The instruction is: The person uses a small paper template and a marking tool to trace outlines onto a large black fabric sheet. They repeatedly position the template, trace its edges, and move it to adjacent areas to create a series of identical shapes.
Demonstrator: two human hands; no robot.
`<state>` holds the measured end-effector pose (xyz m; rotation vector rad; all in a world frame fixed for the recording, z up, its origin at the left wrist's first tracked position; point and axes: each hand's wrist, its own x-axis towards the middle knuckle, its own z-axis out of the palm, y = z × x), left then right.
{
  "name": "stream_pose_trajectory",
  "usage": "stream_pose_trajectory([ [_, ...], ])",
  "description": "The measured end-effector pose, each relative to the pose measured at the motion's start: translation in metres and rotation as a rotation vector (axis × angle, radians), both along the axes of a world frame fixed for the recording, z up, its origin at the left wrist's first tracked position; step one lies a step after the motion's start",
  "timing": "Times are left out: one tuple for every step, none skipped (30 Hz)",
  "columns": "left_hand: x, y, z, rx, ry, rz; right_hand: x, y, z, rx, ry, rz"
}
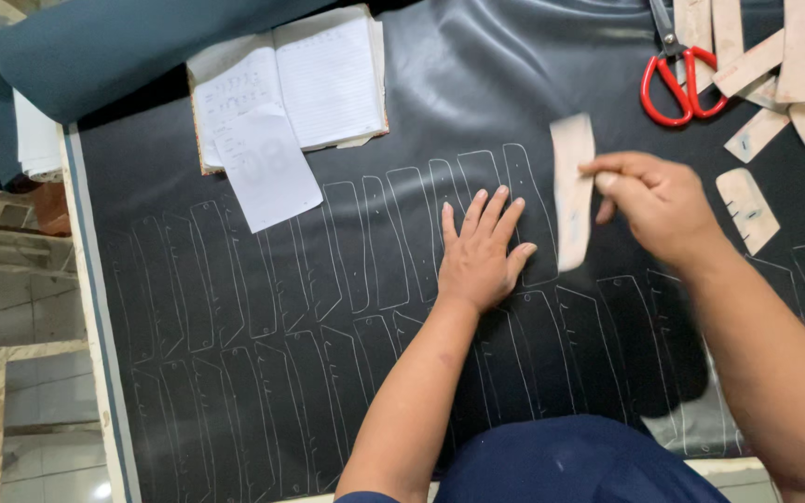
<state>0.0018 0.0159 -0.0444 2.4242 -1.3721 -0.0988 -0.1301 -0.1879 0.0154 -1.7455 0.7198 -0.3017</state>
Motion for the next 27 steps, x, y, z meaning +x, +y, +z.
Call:
stream_pose_trajectory([
  [0.000, 0.000, 0.001, -0.003, -0.011, 0.000, -0.001, -0.002, -0.003, -0.012, 0.052, 0.022],
  [-0.001, 0.000, 0.002, -0.006, -0.022, 0.001, 0.000, -0.001, -0.009, -0.022, 0.105, 0.045],
  [-0.001, 0.000, 0.003, -0.008, -0.032, 0.001, 0.001, -0.001, -0.016, -0.033, 0.158, 0.067],
  [-0.001, 0.000, 0.005, -0.003, -0.032, -0.002, -0.001, -0.004, -0.022, -0.268, 0.097, 0.140],
  [-0.001, 0.001, 0.007, 0.003, -0.030, -0.005, -0.005, -0.006, -0.027, -0.502, 0.037, 0.213],
  [-0.002, 0.002, 0.008, 0.012, -0.025, -0.009, -0.009, -0.008, -0.032, -0.732, -0.020, 0.287],
  [-0.002, 0.001, 0.010, 0.015, -0.021, -0.012, -0.009, -0.013, -0.036, -0.754, 0.058, 0.199],
  [-0.001, 0.000, 0.011, 0.017, -0.018, -0.016, -0.008, -0.019, -0.038, -0.775, 0.134, 0.109],
  [-0.002, 0.000, 0.012, 0.022, -0.011, -0.021, -0.009, -0.025, -0.040, -0.791, 0.215, 0.020],
  [-0.003, 0.001, 0.013, 0.022, -0.024, -0.020, -0.008, -0.033, -0.041, -0.854, 0.223, -0.006],
  [-0.003, 0.001, 0.013, 0.021, -0.039, -0.021, -0.004, -0.044, -0.040, -0.918, 0.229, -0.034],
  [-0.003, 0.001, 0.013, 0.018, -0.055, -0.019, 0.000, -0.054, -0.040, -0.983, 0.234, -0.061],
  [-0.002, 0.001, 0.014, 0.012, -0.048, -0.019, 0.004, -0.062, -0.040, -1.016, 0.317, -0.038],
  [-0.002, 0.001, 0.014, 0.003, -0.043, -0.020, 0.008, -0.069, -0.040, -1.049, 0.400, -0.015],
  [-0.002, 0.001, 0.013, -0.005, -0.035, -0.018, 0.009, -0.074, -0.041, -1.082, 0.484, 0.009],
  [-0.003, 0.003, 0.013, -0.010, -0.032, -0.021, 0.007, -0.077, -0.042, -1.080, 0.455, 0.012],
  [-0.002, 0.003, 0.012, -0.019, -0.032, -0.022, 0.005, -0.082, -0.042, -1.082, 0.422, 0.012],
  [-0.002, 0.003, 0.011, -0.025, -0.030, -0.021, 0.005, -0.085, -0.043, -1.082, 0.390, 0.015],
  [-0.003, 0.005, 0.010, -0.028, -0.032, -0.016, 0.004, -0.086, -0.046, -1.052, 0.417, 0.016],
  [-0.003, 0.006, 0.009, -0.030, -0.035, -0.013, 0.004, -0.088, -0.048, -1.020, 0.443, 0.013],
  [-0.002, 0.005, 0.009, -0.039, -0.044, -0.013, 0.006, -0.091, -0.048, -0.993, 0.465, 0.004],
  [-0.002, 0.005, 0.008, -0.048, -0.040, -0.016, 0.006, -0.093, -0.049, -0.997, 0.458, 0.005],
  [-0.002, 0.004, 0.008, -0.055, -0.033, -0.017, 0.006, -0.095, -0.048, -0.998, 0.453, 0.009],
  [-0.002, 0.005, 0.008, -0.061, -0.028, -0.016, 0.007, -0.096, -0.048, -0.999, 0.445, 0.015],
  [-0.002, 0.005, 0.009, -0.054, -0.023, -0.015, 0.007, -0.095, -0.048, -1.027, 0.419, 0.018],
  [-0.003, 0.003, 0.010, -0.049, -0.017, -0.013, 0.008, -0.094, -0.047, -1.056, 0.395, 0.021],
  [-0.004, 0.001, 0.011, -0.045, -0.010, -0.012, 0.008, -0.093, -0.045, -1.086, 0.371, 0.025],
])
